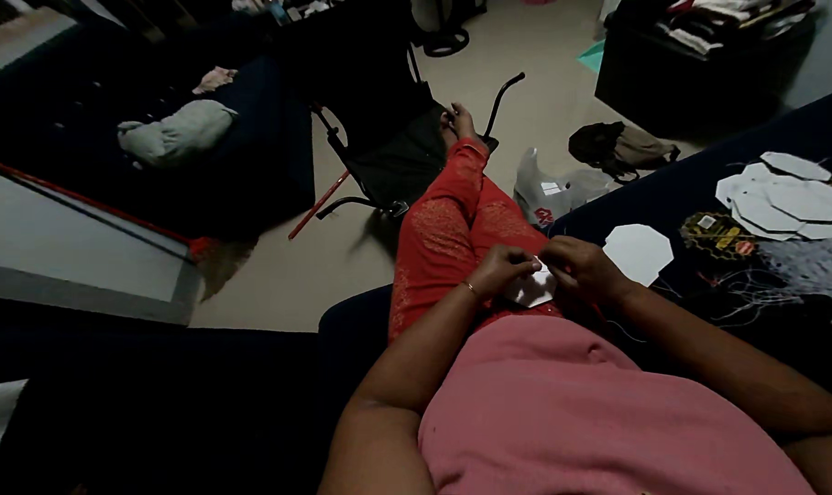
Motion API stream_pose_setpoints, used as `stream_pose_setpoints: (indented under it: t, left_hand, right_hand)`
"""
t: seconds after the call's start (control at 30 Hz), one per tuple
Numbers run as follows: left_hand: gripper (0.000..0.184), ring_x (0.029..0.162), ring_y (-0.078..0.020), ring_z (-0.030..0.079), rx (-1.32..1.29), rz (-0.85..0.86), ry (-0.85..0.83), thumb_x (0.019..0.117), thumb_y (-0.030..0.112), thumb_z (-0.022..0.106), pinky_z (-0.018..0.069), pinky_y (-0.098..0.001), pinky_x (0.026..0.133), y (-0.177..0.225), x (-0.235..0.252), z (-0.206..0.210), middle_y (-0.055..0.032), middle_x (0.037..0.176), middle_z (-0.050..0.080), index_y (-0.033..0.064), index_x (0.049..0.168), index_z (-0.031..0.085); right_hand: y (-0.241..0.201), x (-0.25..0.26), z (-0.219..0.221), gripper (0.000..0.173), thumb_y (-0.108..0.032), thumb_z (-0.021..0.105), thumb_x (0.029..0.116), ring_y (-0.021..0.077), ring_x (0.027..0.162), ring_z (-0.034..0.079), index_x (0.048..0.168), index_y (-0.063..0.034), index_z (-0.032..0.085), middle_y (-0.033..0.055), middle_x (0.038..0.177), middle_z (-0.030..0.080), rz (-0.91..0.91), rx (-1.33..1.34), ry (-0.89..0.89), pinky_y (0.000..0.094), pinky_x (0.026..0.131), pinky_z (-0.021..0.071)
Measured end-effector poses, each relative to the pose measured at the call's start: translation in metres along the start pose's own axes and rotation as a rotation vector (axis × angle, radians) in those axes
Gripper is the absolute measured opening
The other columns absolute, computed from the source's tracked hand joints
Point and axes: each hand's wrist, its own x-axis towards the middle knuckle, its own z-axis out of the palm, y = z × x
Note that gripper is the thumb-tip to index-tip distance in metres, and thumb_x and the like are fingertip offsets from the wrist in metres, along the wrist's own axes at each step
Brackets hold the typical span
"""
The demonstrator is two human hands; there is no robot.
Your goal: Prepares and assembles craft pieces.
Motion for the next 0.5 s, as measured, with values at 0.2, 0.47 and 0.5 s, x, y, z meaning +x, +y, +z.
stream_pose_setpoints:
  t: [0.2,0.47,0.5]
  left_hand:
    - [0.016,0.087,-0.0048,0.064,-0.344,-0.025,0.085,0.1021,0.006,0.056,0.0529,-0.0235,0.081,-0.013,0.002,0.004,-0.0054,0.098,0.07,-0.0064,0.108,0.066]
    - [0.015,0.067,-0.0033,0.056,-0.685,-0.04,0.253,0.1052,0.004,0.047,0.0494,-0.0185,0.065,-0.011,-0.003,0.008,0.0011,0.081,0.062,0.0012,0.102,0.061]
    - [0.014,0.066,-0.0021,0.056,-0.647,-0.012,0.27,0.1039,0.004,0.05,0.048,-0.018,0.064,-0.013,-0.003,0.009,-0.0005,0.085,0.066,0.0,0.103,0.063]
  right_hand:
    - [-0.004,-0.005,0.011,0.021,-0.012,0.056,0.0994,0.0182,0.072,0.066,0.101,0.0039,0.07,0.0143,0.086,0.069,0.427,0.209,0.058,0.0369,0.069,0.0571]
    - [-0.012,-0.012,0.018,0.017,-0.006,0.058,0.0949,0.0319,0.083,0.071,0.098,0.0061,0.07,0.0211,0.096,0.069,0.253,0.001,0.036,0.0465,0.075,0.0598]
    - [-0.017,-0.011,0.017,0.015,-0.005,0.058,0.0942,0.0335,0.083,0.07,0.097,0.0064,0.068,0.0219,0.096,0.068,0.215,-0.018,0.014,0.0476,0.074,0.0596]
